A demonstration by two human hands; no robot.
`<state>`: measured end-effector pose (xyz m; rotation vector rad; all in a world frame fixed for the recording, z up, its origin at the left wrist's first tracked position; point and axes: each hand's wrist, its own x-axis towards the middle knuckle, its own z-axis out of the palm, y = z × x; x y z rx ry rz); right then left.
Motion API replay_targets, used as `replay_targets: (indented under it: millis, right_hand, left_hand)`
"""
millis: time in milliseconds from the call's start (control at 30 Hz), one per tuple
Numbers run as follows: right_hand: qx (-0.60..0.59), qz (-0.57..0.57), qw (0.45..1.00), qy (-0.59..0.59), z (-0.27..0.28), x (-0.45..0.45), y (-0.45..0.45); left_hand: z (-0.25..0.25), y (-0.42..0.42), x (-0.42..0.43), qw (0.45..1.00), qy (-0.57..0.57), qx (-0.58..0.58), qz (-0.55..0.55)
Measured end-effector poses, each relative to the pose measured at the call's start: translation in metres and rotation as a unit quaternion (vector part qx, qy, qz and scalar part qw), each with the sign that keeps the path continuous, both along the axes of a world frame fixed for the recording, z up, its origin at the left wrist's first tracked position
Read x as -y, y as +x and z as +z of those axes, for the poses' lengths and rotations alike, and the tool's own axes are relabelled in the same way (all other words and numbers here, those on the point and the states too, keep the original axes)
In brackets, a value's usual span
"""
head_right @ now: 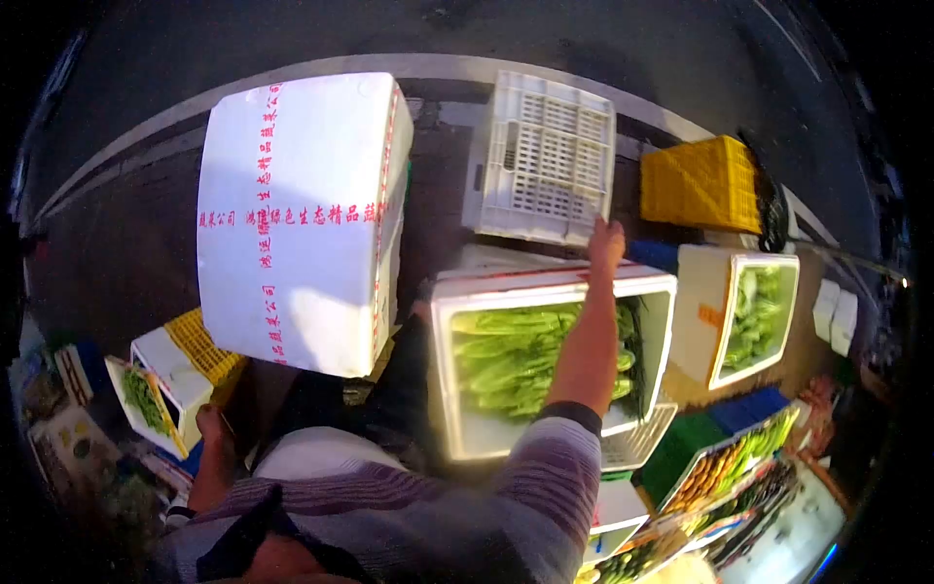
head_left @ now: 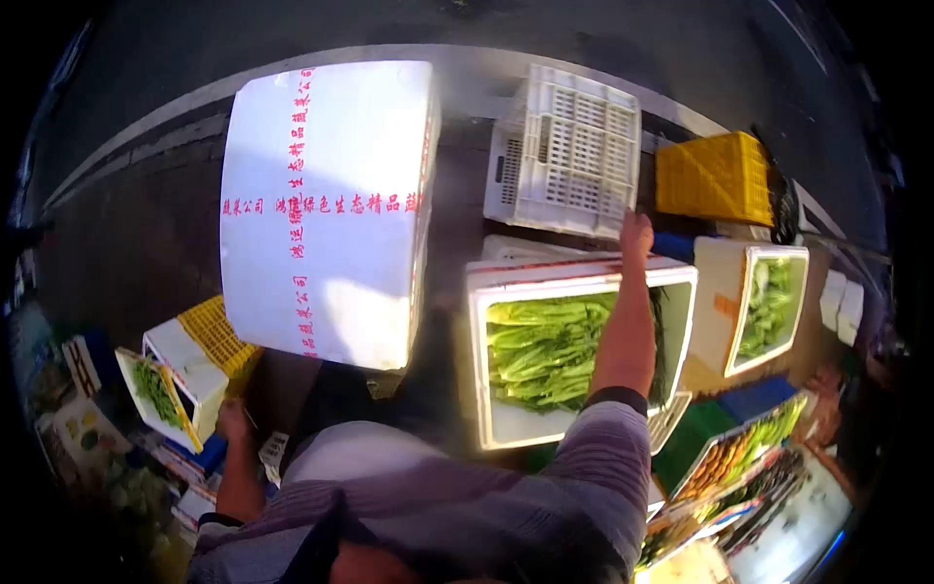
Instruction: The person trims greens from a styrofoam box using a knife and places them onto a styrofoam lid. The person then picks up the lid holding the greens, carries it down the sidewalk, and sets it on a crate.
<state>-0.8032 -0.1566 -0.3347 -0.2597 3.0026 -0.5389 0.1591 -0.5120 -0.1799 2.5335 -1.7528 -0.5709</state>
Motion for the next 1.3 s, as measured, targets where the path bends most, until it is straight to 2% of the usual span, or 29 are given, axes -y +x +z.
replay_targets:
  millis: [100,133,167,233,300,333,400,433,467,500,533,567,600,633,667,700,767,800,833,867,900,933,967,1000,1033,1100,1133,1233,1300]
  right_hand:
    - [0.069,-0.038,0.997,0.006,-0.032,-0.008,-0.031]
    - [0.097,-0.050,0.994,-0.001,-0.036,-0.007,-0.036]
    - [0.125,-0.058,0.990,-0.007,-0.048,-0.008,-0.041]
    - [0.191,-0.049,0.980,-0.018,-0.064,-0.014,-0.056]
    - [0.192,-0.049,0.980,0.010,-0.048,0.005,-0.043]
    - [0.190,-0.046,0.981,0.019,-0.037,0.016,-0.036]
    - [0.209,-0.050,0.965,-0.153,-0.095,-0.008,-0.037]
    - [0.204,-0.029,0.964,-0.168,-0.079,0.005,-0.020]
    - [0.200,-0.008,0.963,-0.183,-0.063,0.018,-0.003]
    - [0.152,0.055,0.980,-0.114,-0.077,0.013,-0.006]
    - [0.094,0.111,0.988,-0.044,-0.098,0.004,-0.012]
    - [0.154,0.045,0.986,-0.055,-0.082,0.024,-0.007]
    - [0.208,-0.025,0.976,-0.063,-0.069,0.042,-0.003]
    - [0.232,-0.061,0.961,-0.140,-0.006,0.084,0.025]
    - [0.214,-0.068,0.956,-0.191,-0.009,0.087,0.025]
    - [0.259,-0.133,0.930,-0.225,0.016,0.109,0.033]
    - [0.270,-0.169,0.918,-0.238,0.022,0.117,0.024]
    - [0.260,-0.080,0.956,-0.109,0.025,0.114,0.011]
    - [0.213,-0.049,0.970,-0.109,0.038,0.119,0.014]
    - [0.169,0.053,0.981,0.077,0.040,0.111,0.001]
    - [0.096,0.146,0.951,0.255,0.041,0.103,-0.012]
    - [0.190,-0.060,0.976,-0.092,0.042,0.104,-0.014]
    - [0.133,0.057,0.989,0.002,0.063,0.099,-0.013]
    - [0.040,0.167,0.978,0.115,0.083,0.094,-0.012]
    - [-0.070,0.250,0.943,0.207,0.104,0.089,-0.012]
    - [-0.107,0.208,0.921,0.312,0.145,0.100,-0.021]
    - [-0.112,0.215,0.908,0.342,0.195,0.125,0.010]
    - [-0.256,0.202,0.900,0.288,0.264,0.149,0.041]
    - [-0.345,0.213,0.877,0.259,0.312,0.177,0.078]
  left_hand:
    - [0.030,-0.019,-0.007,0.992,0.086,0.059,-0.069]
    - [0.015,-0.006,-0.013,0.996,0.023,0.058,-0.064]
    - [0.053,-0.082,-0.018,0.998,0.057,0.030,0.024]
    - [0.035,-0.045,-0.021,0.995,0.061,-0.019,0.070]
    - [0.057,-0.092,-0.026,0.995,0.047,0.071,-0.047]
    - [0.049,-0.081,-0.030,0.994,0.026,0.056,-0.090]
    - [0.031,-0.062,-0.036,0.995,0.076,0.071,0.008]
    - [0.048,-0.099,-0.038,0.994,0.053,0.092,-0.027]
    - [0.042,-0.088,-0.042,0.998,0.049,0.047,-0.007]
    - [0.025,-0.066,-0.046,0.995,0.075,0.037,0.053]
    - [0.057,-0.125,-0.039,0.991,0.104,0.049,0.074]
    - [0.033,-0.095,-0.047,0.993,0.033,0.109,-0.009]
    - [0.054,-0.132,-0.043,0.993,0.047,0.105,0.018]
    - [0.041,-0.111,-0.046,0.994,0.027,0.103,0.026]
    - [0.024,-0.090,-0.051,0.994,0.011,0.100,0.031]
    - [0.022,-0.081,-0.055,0.994,0.008,0.093,0.051]
    - [0.016,-0.073,-0.060,0.993,0.003,0.074,0.087]
    - [0.021,-0.076,-0.058,0.992,0.010,0.070,0.105]
    - [0.033,-0.089,-0.058,0.990,0.018,0.063,0.124]
    - [0.041,-0.090,-0.060,0.988,0.031,0.056,0.142]
    - [0.037,-0.078,-0.066,0.988,0.019,0.045,0.144]
    - [0.027,-0.065,-0.071,0.989,0.008,0.033,0.145]
    - [0.013,-0.050,-0.077,0.989,-0.003,0.019,0.147]
    - [-0.008,-0.030,-0.083,0.990,-0.023,0.016,0.137]
    - [-0.012,-0.024,-0.081,0.988,-0.012,0.005,0.157]
    - [-0.024,-0.014,-0.067,0.981,0.004,-0.019,0.193]
    - [-0.044,0.005,-0.067,0.983,-0.013,-0.055,0.177]
    - [-0.073,0.041,-0.046,0.952,0.010,-0.203,0.229]
    - [-0.063,0.049,-0.020,0.952,0.017,-0.187,0.242]
